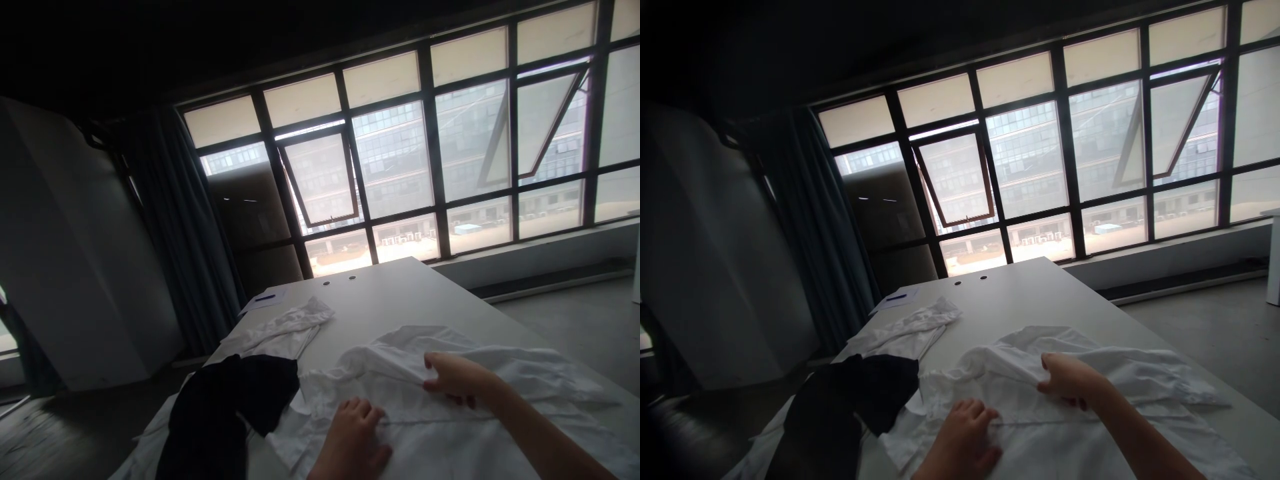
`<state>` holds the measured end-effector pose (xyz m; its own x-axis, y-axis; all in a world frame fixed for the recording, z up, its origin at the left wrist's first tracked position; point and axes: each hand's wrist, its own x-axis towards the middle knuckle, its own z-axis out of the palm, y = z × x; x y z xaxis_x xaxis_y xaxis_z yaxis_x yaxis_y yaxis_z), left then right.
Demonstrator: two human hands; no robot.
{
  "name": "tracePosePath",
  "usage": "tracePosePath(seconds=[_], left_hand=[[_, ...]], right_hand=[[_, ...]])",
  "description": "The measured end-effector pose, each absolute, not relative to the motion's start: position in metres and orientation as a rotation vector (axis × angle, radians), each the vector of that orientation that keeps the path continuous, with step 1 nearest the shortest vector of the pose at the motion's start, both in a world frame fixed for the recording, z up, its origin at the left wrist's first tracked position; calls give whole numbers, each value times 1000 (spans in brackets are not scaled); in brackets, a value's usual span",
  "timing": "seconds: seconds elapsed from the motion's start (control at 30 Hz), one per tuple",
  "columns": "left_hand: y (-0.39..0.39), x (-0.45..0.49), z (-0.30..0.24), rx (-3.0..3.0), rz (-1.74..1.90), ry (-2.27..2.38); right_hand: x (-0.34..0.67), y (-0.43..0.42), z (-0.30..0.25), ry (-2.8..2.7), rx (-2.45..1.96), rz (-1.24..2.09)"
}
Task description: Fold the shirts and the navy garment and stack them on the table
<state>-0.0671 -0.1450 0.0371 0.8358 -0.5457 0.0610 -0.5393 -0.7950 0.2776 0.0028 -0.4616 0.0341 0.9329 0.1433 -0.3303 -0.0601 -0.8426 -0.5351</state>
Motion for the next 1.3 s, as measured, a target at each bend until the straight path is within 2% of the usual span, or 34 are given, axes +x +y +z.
tracePosePath(seconds=[0.07, 0.2, 0.33, 0.67, 0.9, 1.03, 1.2, 1.3], left_hand=[[-137, -59, 27, 2723, -9, -743], [-124, -47, 10, 2771, -144, -582], [-123, -46, 6, 2768, -218, -576], [-132, -67, 52, 2811, -119, -677], [-134, -69, 60, 2901, -128, -574], [-128, -55, 39, 2913, -19, -362], [-112, -39, 14, 2860, 153, -263], [-108, -36, 11, 2891, 271, -233]], right_hand=[[7, -472, 26, -9, -2569, 391], [13, -494, 14, 57, -2613, 398], [20, -505, 14, 17, -2710, 196], [24, -492, 42, -35, -2796, -288], [28, -475, 54, -389, -2526, -579], [30, -474, 28, -432, -2474, -500], [30, -484, -10, -195, -2711, -143], [31, -491, -16, -93, -2759, -122]])
